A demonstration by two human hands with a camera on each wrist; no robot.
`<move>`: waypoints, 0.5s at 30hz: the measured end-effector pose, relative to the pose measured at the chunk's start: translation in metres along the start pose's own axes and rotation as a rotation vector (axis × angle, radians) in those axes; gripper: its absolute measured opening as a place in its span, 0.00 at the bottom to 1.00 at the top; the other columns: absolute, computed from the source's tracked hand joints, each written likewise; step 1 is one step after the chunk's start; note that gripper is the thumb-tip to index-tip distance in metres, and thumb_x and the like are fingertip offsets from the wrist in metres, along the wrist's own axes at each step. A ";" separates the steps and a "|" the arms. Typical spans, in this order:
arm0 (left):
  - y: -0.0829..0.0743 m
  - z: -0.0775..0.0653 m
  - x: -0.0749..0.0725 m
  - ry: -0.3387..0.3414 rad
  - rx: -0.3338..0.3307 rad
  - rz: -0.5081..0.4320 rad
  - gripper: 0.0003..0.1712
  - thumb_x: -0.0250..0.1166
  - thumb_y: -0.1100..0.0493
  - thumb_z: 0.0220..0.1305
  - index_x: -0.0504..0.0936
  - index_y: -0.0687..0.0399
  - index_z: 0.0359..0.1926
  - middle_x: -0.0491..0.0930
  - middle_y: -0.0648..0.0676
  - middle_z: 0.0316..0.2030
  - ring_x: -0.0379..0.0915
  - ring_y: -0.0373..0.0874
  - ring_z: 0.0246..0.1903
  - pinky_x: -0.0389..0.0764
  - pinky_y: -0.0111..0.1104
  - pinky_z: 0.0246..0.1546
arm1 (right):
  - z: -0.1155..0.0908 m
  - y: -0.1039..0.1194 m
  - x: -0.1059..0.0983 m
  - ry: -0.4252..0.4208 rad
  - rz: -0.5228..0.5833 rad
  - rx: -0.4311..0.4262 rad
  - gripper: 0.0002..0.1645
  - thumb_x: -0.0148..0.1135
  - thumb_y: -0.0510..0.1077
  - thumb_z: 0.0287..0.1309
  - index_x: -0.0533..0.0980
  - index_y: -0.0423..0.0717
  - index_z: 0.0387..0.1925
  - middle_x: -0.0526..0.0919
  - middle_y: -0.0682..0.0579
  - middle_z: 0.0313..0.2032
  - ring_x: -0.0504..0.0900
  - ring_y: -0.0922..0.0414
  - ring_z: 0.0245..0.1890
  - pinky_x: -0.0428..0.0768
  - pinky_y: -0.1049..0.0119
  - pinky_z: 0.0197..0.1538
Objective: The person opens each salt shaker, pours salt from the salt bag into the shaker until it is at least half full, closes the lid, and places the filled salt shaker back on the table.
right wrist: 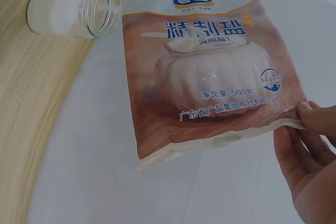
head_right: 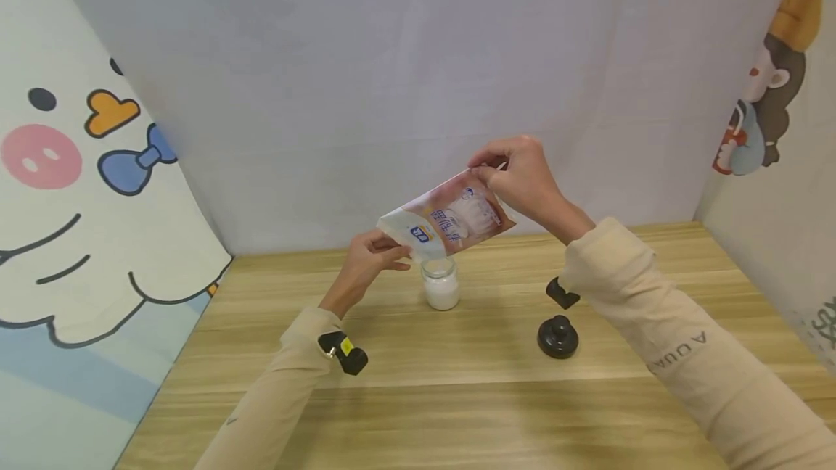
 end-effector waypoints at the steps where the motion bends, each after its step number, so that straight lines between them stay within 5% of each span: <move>1: 0.000 0.000 0.000 0.000 0.000 -0.001 0.12 0.65 0.70 0.57 0.79 0.70 0.43 0.82 0.63 0.37 0.80 0.48 0.35 0.86 0.43 0.39 | 0.000 0.000 0.000 0.001 0.002 0.001 0.07 0.61 0.33 0.58 0.85 0.39 0.32 0.85 0.45 0.31 0.79 0.51 0.28 0.77 0.77 0.28; 15: 0.002 0.001 0.002 -0.003 0.002 -0.003 0.11 0.65 0.71 0.58 0.79 0.70 0.43 0.82 0.62 0.37 0.80 0.49 0.36 0.86 0.43 0.39 | 0.001 -0.001 0.000 0.005 -0.003 0.012 0.07 0.61 0.33 0.59 0.85 0.39 0.32 0.85 0.45 0.32 0.80 0.52 0.29 0.77 0.77 0.29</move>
Point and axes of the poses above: each hand's wrist, its own z-axis towards the middle knuckle, its own x-axis out of the palm, y = z × x, the point moved 2 cm from there along z, towards the middle knuckle
